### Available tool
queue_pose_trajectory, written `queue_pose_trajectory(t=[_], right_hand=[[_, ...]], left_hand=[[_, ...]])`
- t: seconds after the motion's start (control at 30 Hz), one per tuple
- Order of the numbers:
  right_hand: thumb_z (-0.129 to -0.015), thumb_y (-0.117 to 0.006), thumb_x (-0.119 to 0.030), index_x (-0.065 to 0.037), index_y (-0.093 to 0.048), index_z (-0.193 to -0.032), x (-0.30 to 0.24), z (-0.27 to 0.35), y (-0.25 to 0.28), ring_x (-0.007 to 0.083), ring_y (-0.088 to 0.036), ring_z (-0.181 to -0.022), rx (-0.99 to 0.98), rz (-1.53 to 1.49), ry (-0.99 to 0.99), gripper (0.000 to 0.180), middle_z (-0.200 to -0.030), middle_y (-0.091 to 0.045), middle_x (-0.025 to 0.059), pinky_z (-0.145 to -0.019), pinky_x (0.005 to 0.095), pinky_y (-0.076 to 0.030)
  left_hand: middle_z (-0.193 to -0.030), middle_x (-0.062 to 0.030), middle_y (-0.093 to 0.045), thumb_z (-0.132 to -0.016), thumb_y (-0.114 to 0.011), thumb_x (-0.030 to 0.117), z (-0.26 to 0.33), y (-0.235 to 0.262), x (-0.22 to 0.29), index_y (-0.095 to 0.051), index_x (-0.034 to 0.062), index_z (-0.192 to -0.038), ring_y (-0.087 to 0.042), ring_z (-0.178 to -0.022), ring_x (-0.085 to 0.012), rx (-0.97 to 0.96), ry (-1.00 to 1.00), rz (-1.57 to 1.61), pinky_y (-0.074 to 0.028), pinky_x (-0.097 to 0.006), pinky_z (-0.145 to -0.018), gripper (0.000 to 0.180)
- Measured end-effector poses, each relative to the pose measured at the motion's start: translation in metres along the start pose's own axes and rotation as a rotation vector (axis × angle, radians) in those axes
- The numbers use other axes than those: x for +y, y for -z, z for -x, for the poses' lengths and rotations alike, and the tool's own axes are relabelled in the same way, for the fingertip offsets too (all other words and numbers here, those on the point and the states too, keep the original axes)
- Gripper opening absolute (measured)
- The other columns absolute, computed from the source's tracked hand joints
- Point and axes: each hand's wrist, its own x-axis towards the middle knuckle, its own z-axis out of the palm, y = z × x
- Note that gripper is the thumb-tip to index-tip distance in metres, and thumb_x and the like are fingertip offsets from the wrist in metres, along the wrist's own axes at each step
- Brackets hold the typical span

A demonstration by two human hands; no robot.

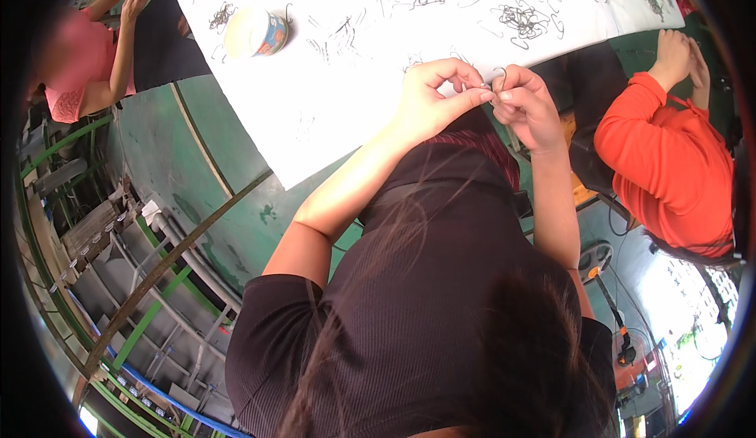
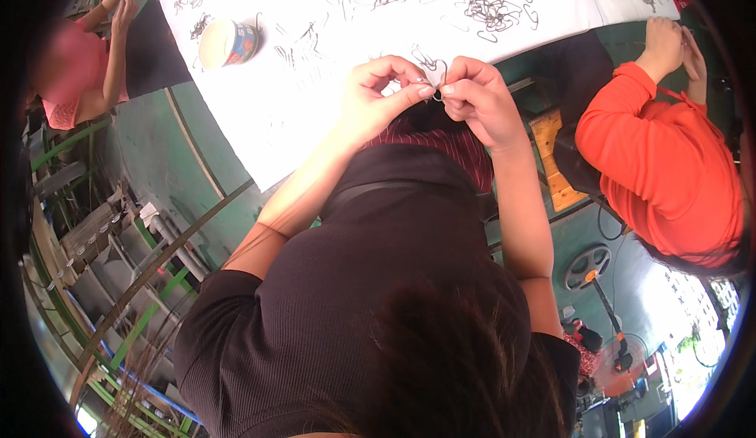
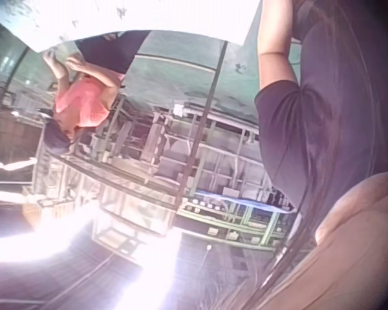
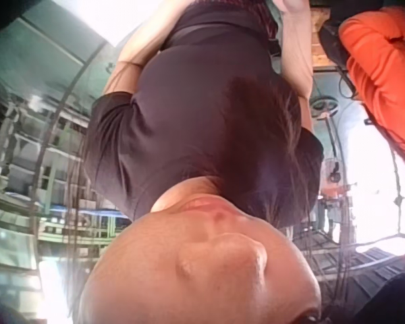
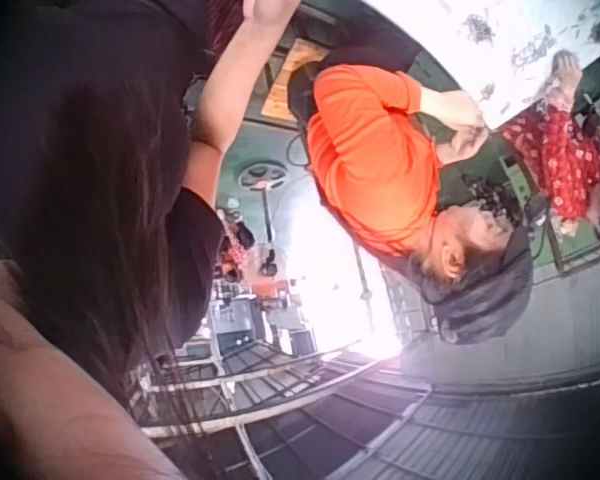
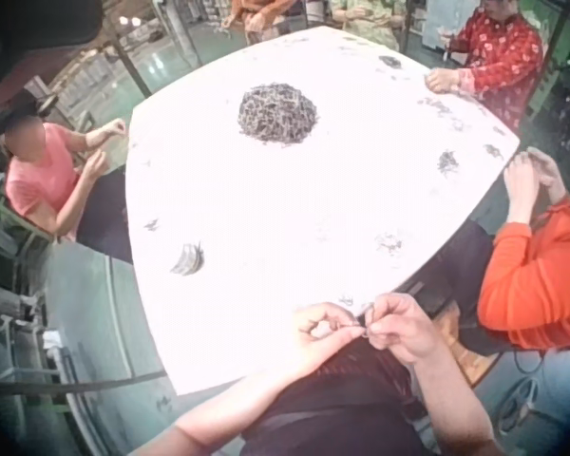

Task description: The person sits at a table and repeatedly picks up small metal wire pieces and fasteners, then twists or connects them by hand. They place the assembled units onto the table surface. Other people at the table perform similar assembly tasks.

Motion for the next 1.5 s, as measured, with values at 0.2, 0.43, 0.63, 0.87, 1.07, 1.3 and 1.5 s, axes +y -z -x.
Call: queue_pose_trajectory(t=[0.2, 0.43, 0.63, 0.87, 1.07, 1.3, 1.5], right_hand=[[-0.077, -0.05, 0.0, -0.004, -0.046, -0.07, 0.007, 0.005, -0.005, 0.0025, -0.033, -0.048, 0.104, 0.053, 0.048, 0.009, -0.063, -0.046, 0.001, -0.04, 0.0173, -0.023], [-0.076, -0.052, 0.008, -0.001, -0.05, -0.076, 0.015, 0.013, -0.023, 0.0028, -0.042, -0.056, 0.238, 0.408, 0.463, 0.009, -0.071, -0.052, 0.0022, -0.046, 0.0172, -0.033], [-0.07, -0.055, 0.009, 0.0, -0.049, -0.071, 0.007, 0.021, -0.036, 0.0037, -0.042, -0.054, 0.254, 0.802, 0.706, 0.011, -0.066, -0.053, 0.0028, -0.047, 0.0176, -0.033], [-0.069, -0.058, 0.007, 0.0, -0.05, -0.071, 0.009, 0.021, -0.036, 0.0032, -0.04, -0.049, 0.22, 0.958, 0.629, 0.011, -0.063, -0.051, 0.0011, -0.044, 0.0176, -0.032], [-0.071, -0.054, 0.009, 0.0, -0.049, -0.07, 0.005, 0.02, -0.044, 0.0047, -0.039, -0.052, 0.281, 1.014, 0.58, 0.011, -0.062, -0.049, 0.0013, -0.046, 0.0186, -0.03], [-0.07, -0.057, 0.007, 0.0, -0.051, -0.071, -0.001, 0.014, -0.044, 0.0013, -0.039, -0.048, 0.273, 1.021, 0.627, 0.009, -0.06, -0.049, -0.0005, -0.042, 0.0163, -0.029], [-0.069, -0.057, 0.008, 0.0, -0.051, -0.07, -0.004, 0.014, -0.045, 0.0011, -0.034, -0.046, 0.251, 1.062, 0.61, 0.01, -0.058, -0.047, -0.0014, -0.041, 0.0181, -0.026]], left_hand=[[-0.073, -0.001, -0.06, -0.07, -0.069, 0.007, 0.0, 0.0, 0.001, -0.06, 0.0035, -0.074, -0.05, -0.069, -0.0079, -0.042, -0.038, -0.117, -0.042, -0.024, -0.067, 0.01], [-0.081, -0.0045, -0.062, -0.073, -0.064, 0.007, -0.001, 0.002, 0.002, -0.06, 0.0037, -0.081, -0.056, -0.08, -0.0133, -0.125, -0.149, -0.105, -0.042, -0.026, -0.074, 0.009], [-0.094, -0.0065, -0.06, -0.077, -0.061, 0.015, -0.005, 0.045, -0.025, -0.06, 0.0041, -0.091, -0.052, -0.093, -0.0145, 0.281, -0.073, -0.254, -0.039, -0.027, -0.08, 0.018], [-0.088, -0.0041, -0.058, -0.071, -0.067, 0.018, -0.019, 0.139, -0.09, -0.063, 0.0099, -0.095, -0.053, -0.078, -0.0161, 0.922, -0.279, -1.001, -0.042, -0.03, -0.072, 0.026], [-0.088, -0.0046, -0.06, -0.069, -0.068, 0.026, -0.037, 0.153, -0.066, -0.065, 0.0104, -0.092, -0.057, -0.078, -0.0148, 0.567, 0.03, -1.172, -0.044, -0.028, -0.068, 0.028], [-0.065, -0.0035, -0.059, -0.069, -0.068, 0.023, -0.041, 0.147, -0.05, -0.062, 0.0052, -0.074, -0.053, -0.055, -0.0111, 0.521, 0.157, -0.961, -0.043, -0.024, -0.054, 0.019], [-0.066, -0.0001, -0.059, -0.075, -0.066, 0.014, -0.046, 0.14, -0.075, -0.06, 0.0019, -0.077, -0.052, -0.058, -0.0041, 0.642, -0.052, -0.293, -0.04, -0.017, -0.053, 0.014]])
